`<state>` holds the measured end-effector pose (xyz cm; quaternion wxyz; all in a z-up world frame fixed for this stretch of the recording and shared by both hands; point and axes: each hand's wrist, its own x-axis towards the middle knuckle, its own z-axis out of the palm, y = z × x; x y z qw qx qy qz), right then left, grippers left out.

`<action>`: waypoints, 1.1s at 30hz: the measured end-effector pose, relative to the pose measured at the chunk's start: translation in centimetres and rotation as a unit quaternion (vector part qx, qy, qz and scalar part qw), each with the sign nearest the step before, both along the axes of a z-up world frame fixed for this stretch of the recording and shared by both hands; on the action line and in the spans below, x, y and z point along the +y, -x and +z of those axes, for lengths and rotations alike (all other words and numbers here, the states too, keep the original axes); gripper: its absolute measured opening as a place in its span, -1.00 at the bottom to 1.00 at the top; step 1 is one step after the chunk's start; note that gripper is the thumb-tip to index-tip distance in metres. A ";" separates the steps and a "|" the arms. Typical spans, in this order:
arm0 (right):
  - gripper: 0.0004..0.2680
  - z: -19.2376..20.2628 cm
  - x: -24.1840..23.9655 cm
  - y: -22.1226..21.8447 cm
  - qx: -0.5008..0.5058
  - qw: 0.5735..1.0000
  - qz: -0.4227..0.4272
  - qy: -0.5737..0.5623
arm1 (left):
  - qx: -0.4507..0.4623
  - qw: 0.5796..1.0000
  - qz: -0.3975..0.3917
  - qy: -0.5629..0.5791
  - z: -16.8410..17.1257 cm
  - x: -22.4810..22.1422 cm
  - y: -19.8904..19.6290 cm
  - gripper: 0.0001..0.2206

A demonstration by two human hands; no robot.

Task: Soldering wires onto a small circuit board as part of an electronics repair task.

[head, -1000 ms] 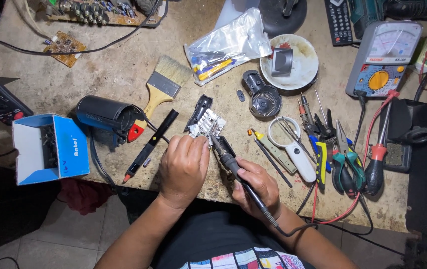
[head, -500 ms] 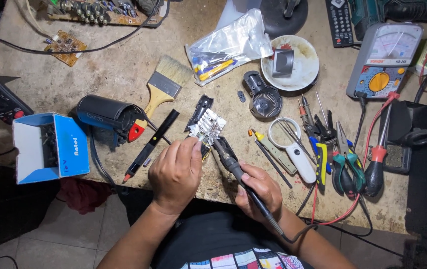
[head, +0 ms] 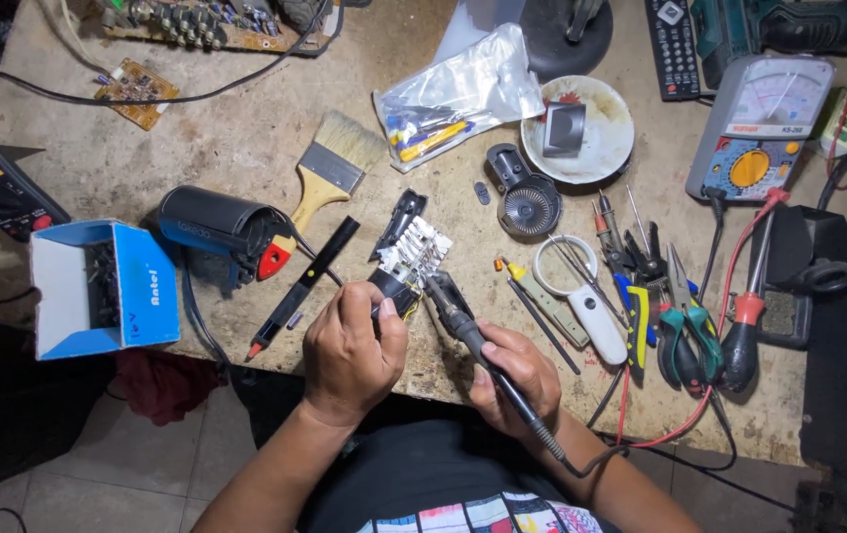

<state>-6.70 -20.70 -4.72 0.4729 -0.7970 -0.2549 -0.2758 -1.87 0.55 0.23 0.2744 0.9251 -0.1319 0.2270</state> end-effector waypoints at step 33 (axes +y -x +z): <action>-0.82 0.8 1.1 -1.0 -0.005 0.998 -0.012 -0.064 | -0.129 0.986 -0.027 -0.105 -0.6 -0.8 -2.0 -0.93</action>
